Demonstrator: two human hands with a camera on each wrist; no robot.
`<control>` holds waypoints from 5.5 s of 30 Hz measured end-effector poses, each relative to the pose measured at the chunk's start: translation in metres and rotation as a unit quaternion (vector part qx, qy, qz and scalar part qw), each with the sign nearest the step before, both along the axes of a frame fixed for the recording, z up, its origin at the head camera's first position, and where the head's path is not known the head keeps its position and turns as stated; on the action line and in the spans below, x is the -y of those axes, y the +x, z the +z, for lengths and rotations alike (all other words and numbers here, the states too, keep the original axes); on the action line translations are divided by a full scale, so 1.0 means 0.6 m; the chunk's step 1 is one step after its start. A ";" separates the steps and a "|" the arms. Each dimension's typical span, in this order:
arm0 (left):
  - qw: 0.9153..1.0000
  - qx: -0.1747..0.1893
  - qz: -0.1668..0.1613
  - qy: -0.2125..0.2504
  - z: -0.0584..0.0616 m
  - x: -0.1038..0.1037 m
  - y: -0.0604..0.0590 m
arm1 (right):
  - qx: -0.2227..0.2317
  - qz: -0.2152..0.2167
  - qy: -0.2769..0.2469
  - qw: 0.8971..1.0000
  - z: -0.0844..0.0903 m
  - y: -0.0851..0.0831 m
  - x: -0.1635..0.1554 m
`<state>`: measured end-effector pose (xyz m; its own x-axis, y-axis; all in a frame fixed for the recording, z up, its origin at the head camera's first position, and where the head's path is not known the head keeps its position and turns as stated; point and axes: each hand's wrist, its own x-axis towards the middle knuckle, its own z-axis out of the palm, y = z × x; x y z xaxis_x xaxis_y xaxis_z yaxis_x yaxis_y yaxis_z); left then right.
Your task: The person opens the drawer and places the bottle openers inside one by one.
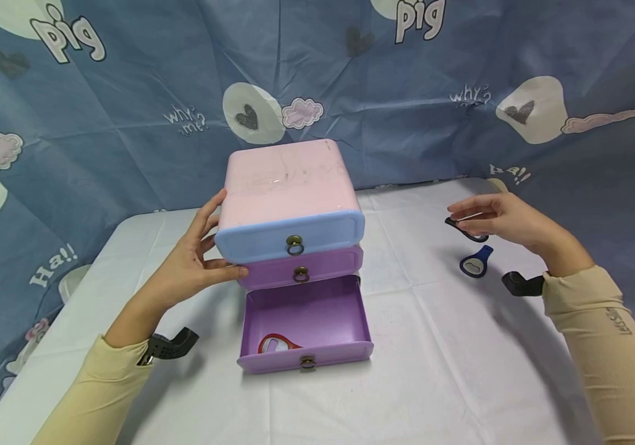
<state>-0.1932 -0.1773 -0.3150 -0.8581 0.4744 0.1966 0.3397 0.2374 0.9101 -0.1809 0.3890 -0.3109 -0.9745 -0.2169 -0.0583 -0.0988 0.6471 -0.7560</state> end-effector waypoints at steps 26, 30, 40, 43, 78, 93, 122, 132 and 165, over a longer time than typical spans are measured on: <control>1.000 0.003 0.003 0.002 -0.002 0.002 0.000 | 0.069 -0.008 0.007 0.998 -0.094 -0.027 -0.064; 1.000 0.000 0.001 0.002 -0.002 0.002 0.000 | 0.070 -0.008 0.003 0.998 -0.101 -0.026 -0.067; 1.000 -0.004 -0.002 0.002 -0.002 0.002 -0.001 | 0.073 -0.008 0.040 0.997 -0.107 -0.024 -0.067; 1.000 -0.003 -0.001 0.001 -0.001 0.001 -0.002 | 0.071 -0.006 0.070 0.995 -0.105 -0.020 -0.064; 1.000 -0.006 0.002 -0.003 -0.001 0.001 -0.001 | 0.020 0.020 0.206 0.978 -0.104 0.012 -0.007; 1.000 -0.002 -0.001 -0.005 -0.001 0.001 0.001 | -0.008 0.072 0.178 0.981 -0.110 0.029 0.087; 1.000 -0.003 -0.005 0.000 -0.004 0.002 0.001 | 0.066 0.201 0.037 0.977 -0.040 0.054 0.145; 1.000 -0.006 -0.004 -0.001 -0.008 0.004 0.003 | -0.011 0.259 0.011 0.966 0.012 0.083 0.202; 1.000 -0.006 0.002 -0.005 -0.001 0.002 0.000 | -0.069 0.227 0.010 0.971 0.015 0.073 0.319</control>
